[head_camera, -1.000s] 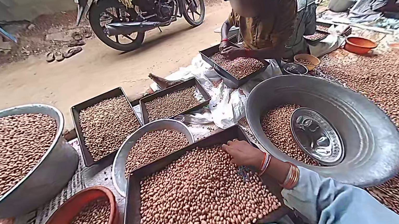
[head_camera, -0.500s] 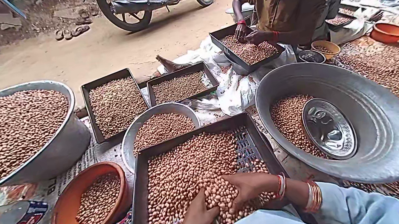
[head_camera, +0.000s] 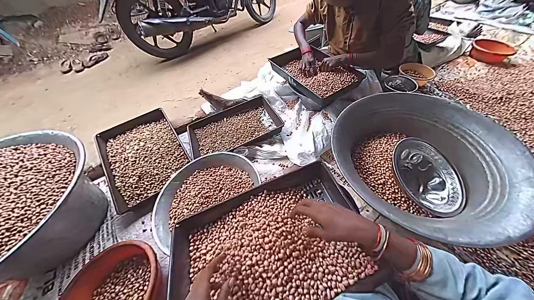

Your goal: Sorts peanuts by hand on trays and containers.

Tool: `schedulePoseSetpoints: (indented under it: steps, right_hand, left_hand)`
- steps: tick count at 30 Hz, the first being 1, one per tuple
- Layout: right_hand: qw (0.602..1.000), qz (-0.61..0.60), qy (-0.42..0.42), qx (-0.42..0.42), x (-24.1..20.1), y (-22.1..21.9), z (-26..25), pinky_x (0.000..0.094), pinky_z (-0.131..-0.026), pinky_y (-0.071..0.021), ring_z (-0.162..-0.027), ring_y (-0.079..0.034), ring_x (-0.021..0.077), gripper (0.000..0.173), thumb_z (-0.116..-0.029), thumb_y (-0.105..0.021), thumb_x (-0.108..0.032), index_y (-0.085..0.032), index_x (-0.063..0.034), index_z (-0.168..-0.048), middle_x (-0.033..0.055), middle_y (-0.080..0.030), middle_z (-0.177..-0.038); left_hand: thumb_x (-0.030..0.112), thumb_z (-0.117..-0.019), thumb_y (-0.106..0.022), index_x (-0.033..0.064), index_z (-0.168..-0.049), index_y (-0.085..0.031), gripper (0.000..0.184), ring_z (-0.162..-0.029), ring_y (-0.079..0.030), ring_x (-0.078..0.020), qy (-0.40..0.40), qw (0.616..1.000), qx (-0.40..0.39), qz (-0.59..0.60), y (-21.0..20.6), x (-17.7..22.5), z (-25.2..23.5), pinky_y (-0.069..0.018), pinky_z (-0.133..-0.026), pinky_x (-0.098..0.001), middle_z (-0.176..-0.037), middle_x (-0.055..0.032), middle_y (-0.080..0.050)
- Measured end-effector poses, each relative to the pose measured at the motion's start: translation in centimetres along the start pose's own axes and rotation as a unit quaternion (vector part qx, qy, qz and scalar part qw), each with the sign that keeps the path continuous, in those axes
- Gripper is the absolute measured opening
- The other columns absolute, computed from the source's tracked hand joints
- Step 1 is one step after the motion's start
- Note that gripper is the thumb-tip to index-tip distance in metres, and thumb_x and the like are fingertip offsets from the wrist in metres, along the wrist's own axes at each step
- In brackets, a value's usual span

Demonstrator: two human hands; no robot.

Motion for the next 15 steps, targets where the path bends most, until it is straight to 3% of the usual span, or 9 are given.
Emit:
schedulePoseSetpoints:
  steps: [3, 5, 7, 11, 13, 15]
  right_hand:
    - [0.986, 0.109, -0.114, -0.060, 2.4, -0.4, 0.2, 0.0606, -0.099, -0.0475, -0.129, -0.054, 0.0446, 0.051, -0.0971, -0.069, -0.020, -0.055, -0.0105, -0.145, 0.0237, -0.053, -0.143]
    - [0.980, 0.125, -0.121, -0.095, 2.9, -1.1, 0.2, 0.0613, -0.099, -0.0473, -0.129, -0.052, 0.0474, 0.058, -0.0935, -0.074, -0.019, -0.053, -0.0096, -0.146, 0.0265, -0.052, -0.142]
    - [0.982, 0.109, -0.082, -0.127, 2.4, -1.9, 0.3, 0.0608, -0.100, -0.0464, -0.128, -0.053, 0.0473, 0.061, -0.0922, -0.077, -0.023, -0.053, -0.0070, -0.146, 0.0271, -0.054, -0.139]
    - [0.983, 0.056, 0.014, -0.173, 0.3, -4.8, 0.6, 0.0637, -0.096, -0.0466, -0.121, -0.057, 0.0490, 0.064, -0.0895, -0.081, -0.029, -0.055, 0.0006, -0.140, 0.0306, -0.057, -0.132]
    - [0.982, 0.037, 0.047, -0.179, -0.5, -5.9, 0.6, 0.0624, -0.094, -0.0483, -0.115, -0.061, 0.0473, 0.065, -0.0884, -0.082, -0.030, -0.055, 0.0014, -0.139, 0.0301, -0.060, -0.126]
    - [0.981, -0.002, 0.057, -0.188, -1.2, -6.5, 0.6, 0.0627, -0.098, -0.0468, -0.118, -0.061, 0.0462, 0.067, -0.0881, -0.082, -0.026, -0.052, 0.0035, -0.140, 0.0306, -0.060, -0.127]
  left_hand:
    - [0.017, -0.0941, -0.073, -0.0016, -0.139, -0.059, 0.051, -0.123, -0.059, -0.0518, 0.124, 0.975, -0.058, -0.177, 0.8, -0.8, -0.1, -0.0463, -0.102, -0.0658, -0.136, -0.0328, -0.058]
    - [0.019, -0.0918, -0.075, -0.0022, -0.139, -0.059, 0.055, -0.129, -0.056, -0.0506, 0.174, 0.951, -0.103, -0.233, 0.0, -0.8, -0.3, -0.0475, -0.103, -0.0644, -0.142, -0.0313, -0.054]
    - [0.020, -0.0908, -0.076, -0.0058, -0.137, -0.059, 0.056, -0.131, -0.054, -0.0482, 0.173, 0.940, -0.136, -0.260, -1.2, 0.5, -0.3, -0.0488, -0.103, -0.0612, -0.142, -0.0308, -0.054]
    - [0.013, -0.0991, -0.063, -0.0102, -0.144, -0.049, 0.052, -0.139, -0.049, -0.0455, 0.149, 0.910, -0.259, -0.286, -2.3, 6.7, 0.2, -0.0418, -0.113, -0.0553, -0.151, -0.0313, -0.047]
    - [0.010, -0.0955, -0.065, -0.0109, -0.141, -0.051, 0.053, -0.132, -0.055, -0.0475, 0.121, 0.928, -0.240, -0.257, -3.6, 6.5, 0.5, -0.0461, -0.109, -0.0570, -0.149, -0.0329, -0.048]
    - [0.013, -0.0970, -0.066, -0.0111, -0.139, -0.053, 0.050, -0.131, -0.055, -0.0484, 0.116, 0.935, -0.249, -0.223, -3.7, 6.7, 0.8, -0.0447, -0.109, -0.0584, -0.145, -0.0335, -0.052]
Point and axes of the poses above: each hand's wrist, its own z-axis away from the middle knuckle, its own y-axis out of the back of the hand, x = y × z, the point moved 2 cm from there along -z, towards the middle knuckle
